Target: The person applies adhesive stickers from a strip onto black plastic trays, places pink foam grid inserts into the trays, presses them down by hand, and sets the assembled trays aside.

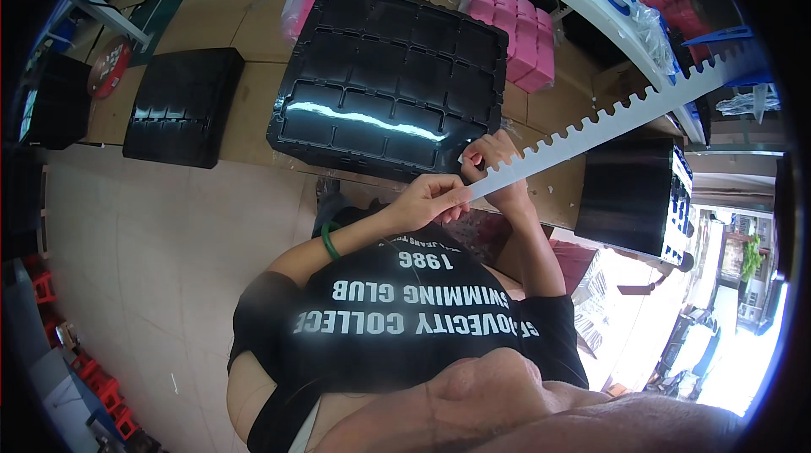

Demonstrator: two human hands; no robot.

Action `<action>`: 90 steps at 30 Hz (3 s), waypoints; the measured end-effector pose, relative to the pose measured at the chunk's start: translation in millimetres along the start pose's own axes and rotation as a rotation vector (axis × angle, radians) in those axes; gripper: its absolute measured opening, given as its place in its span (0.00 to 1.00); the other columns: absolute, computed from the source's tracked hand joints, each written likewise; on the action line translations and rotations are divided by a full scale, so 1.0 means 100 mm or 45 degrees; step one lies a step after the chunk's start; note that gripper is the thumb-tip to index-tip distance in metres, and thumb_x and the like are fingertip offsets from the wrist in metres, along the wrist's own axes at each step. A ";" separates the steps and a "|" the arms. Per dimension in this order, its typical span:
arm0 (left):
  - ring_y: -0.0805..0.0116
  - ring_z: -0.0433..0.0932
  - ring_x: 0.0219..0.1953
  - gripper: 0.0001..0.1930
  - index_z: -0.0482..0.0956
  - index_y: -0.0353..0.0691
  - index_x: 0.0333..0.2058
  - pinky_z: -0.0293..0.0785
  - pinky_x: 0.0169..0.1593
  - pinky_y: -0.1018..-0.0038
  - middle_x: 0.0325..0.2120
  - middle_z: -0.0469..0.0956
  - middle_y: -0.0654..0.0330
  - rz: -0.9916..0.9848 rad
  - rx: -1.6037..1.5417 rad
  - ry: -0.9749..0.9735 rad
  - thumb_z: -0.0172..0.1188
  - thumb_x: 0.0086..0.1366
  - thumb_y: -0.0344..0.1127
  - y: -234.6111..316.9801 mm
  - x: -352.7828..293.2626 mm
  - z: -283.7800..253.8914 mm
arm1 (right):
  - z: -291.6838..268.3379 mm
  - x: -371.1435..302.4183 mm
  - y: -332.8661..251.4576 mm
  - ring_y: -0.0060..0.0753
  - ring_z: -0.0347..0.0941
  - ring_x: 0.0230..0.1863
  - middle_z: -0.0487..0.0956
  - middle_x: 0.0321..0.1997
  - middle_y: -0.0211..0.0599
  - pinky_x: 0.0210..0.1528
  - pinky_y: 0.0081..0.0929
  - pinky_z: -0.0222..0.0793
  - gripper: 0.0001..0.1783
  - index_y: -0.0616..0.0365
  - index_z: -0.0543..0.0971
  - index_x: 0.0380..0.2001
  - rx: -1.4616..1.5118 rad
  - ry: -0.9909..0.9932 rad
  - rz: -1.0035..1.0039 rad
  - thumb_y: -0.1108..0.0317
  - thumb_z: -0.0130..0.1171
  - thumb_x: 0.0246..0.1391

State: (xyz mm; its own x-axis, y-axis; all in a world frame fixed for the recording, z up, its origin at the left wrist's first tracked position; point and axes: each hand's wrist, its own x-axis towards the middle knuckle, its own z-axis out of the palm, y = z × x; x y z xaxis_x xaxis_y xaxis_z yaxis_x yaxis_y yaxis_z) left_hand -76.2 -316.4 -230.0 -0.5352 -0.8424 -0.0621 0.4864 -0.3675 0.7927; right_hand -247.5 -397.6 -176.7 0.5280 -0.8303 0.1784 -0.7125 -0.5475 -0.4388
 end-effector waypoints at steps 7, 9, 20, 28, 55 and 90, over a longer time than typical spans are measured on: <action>0.84 0.67 0.22 0.15 0.76 0.36 0.30 0.62 0.28 0.85 0.21 0.73 0.68 -0.029 0.059 0.009 0.54 0.72 0.41 0.03 -0.13 0.01 | 0.12 -0.06 -0.05 0.32 0.69 0.29 0.79 0.23 0.32 0.32 0.28 0.65 0.03 0.58 0.82 0.23 0.081 0.165 0.053 0.74 0.67 0.42; 0.83 0.69 0.23 0.14 0.77 0.36 0.31 0.64 0.29 0.84 0.22 0.74 0.67 -0.040 0.080 0.008 0.54 0.72 0.39 0.04 -0.18 -0.03 | 0.20 -0.06 -0.10 0.32 0.69 0.29 0.79 0.24 0.33 0.32 0.28 0.65 0.03 0.58 0.82 0.24 0.026 0.231 0.043 0.75 0.67 0.41; 0.83 0.71 0.25 0.11 0.77 0.37 0.31 0.66 0.30 0.84 0.24 0.76 0.66 -0.011 0.075 0.081 0.55 0.71 0.37 -0.01 -0.23 -0.04 | 0.31 0.03 -0.16 0.33 0.69 0.30 0.79 0.25 0.32 0.35 0.31 0.65 0.03 0.57 0.82 0.25 0.063 0.258 0.065 0.72 0.66 0.44; 0.84 0.72 0.25 0.12 0.78 0.38 0.31 0.66 0.29 0.85 0.24 0.76 0.67 0.041 0.186 0.147 0.55 0.71 0.38 0.02 -0.28 -0.12 | 0.35 0.03 -0.13 0.34 0.70 0.30 0.79 0.26 0.31 0.34 0.31 0.65 0.03 0.56 0.81 0.26 0.082 0.270 0.045 0.72 0.65 0.45; 0.78 0.69 0.23 0.14 0.76 0.37 0.28 0.66 0.29 0.82 0.21 0.73 0.64 -0.075 -0.145 -0.046 0.52 0.72 0.37 0.13 -0.39 -0.31 | -0.04 -1.16 0.21 0.15 0.69 0.26 0.77 0.23 0.29 0.30 0.17 0.63 0.07 0.62 0.82 0.33 0.303 0.315 0.808 0.70 0.63 0.53; 0.80 0.69 0.21 0.15 0.76 0.34 0.30 0.65 0.28 0.83 0.22 0.74 0.65 -0.134 -0.212 -0.193 0.51 0.73 0.39 0.51 -0.38 -0.43 | 0.03 0.03 -0.25 0.29 0.69 0.33 0.74 0.29 0.37 0.35 0.26 0.64 0.14 0.57 0.75 0.27 1.882 -0.291 0.287 0.67 0.72 0.40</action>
State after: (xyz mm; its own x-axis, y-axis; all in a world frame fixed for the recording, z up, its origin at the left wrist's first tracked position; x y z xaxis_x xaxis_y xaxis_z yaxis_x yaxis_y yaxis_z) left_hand -1.8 -320.1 -213.5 -0.6802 -0.7320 -0.0376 0.5230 -0.5207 0.6748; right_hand -226.5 -386.2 -167.1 0.6320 -0.7701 -0.0870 0.2323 0.2953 -0.9267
